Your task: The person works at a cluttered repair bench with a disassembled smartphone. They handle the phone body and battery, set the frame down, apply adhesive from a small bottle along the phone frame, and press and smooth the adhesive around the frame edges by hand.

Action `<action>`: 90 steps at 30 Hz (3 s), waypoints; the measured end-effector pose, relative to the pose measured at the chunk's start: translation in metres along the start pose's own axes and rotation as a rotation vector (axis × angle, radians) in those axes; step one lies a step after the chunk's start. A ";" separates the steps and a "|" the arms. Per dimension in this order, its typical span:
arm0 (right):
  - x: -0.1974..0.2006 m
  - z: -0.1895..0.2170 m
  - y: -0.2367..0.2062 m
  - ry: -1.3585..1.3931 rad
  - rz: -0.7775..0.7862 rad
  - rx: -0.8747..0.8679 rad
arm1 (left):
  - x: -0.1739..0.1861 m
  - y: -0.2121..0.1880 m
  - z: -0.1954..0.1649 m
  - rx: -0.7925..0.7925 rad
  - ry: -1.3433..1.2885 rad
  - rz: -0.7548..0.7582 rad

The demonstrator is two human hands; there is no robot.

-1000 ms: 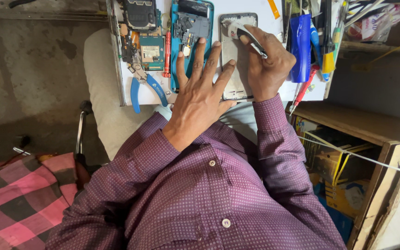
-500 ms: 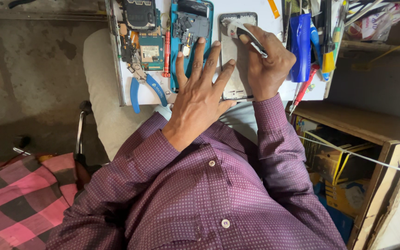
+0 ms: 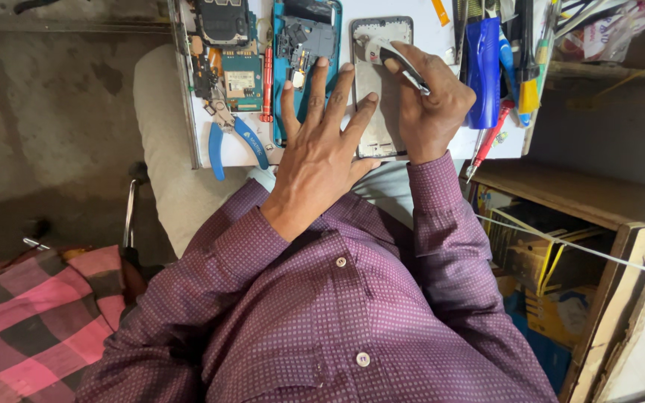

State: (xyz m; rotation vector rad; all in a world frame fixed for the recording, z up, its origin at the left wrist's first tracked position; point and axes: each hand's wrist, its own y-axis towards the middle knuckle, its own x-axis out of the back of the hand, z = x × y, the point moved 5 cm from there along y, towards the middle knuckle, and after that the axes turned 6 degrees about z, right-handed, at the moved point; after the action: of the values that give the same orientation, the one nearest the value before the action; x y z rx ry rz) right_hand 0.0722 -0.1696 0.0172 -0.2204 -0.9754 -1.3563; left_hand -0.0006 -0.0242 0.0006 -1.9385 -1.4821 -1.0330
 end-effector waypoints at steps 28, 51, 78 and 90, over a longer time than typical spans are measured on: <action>0.005 0.013 0.012 0.090 -0.039 0.010 | 0.011 -0.001 0.006 -0.071 0.078 -0.063; 0.002 0.014 0.023 0.079 -0.041 0.061 | 0.011 0.001 0.007 -0.050 0.058 -0.033; 0.009 -0.003 -0.021 0.127 -0.146 -0.179 | 0.013 0.000 0.004 -0.042 0.020 -0.048; 0.002 -0.006 -0.006 0.055 -0.154 -0.134 | 0.011 -0.001 0.003 -0.038 -0.016 -0.047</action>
State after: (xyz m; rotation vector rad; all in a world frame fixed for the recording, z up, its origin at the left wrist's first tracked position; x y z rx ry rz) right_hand 0.0690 -0.1762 0.0123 -0.2108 -0.8703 -1.5631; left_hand 0.0010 -0.0155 0.0075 -1.9513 -1.5342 -1.0757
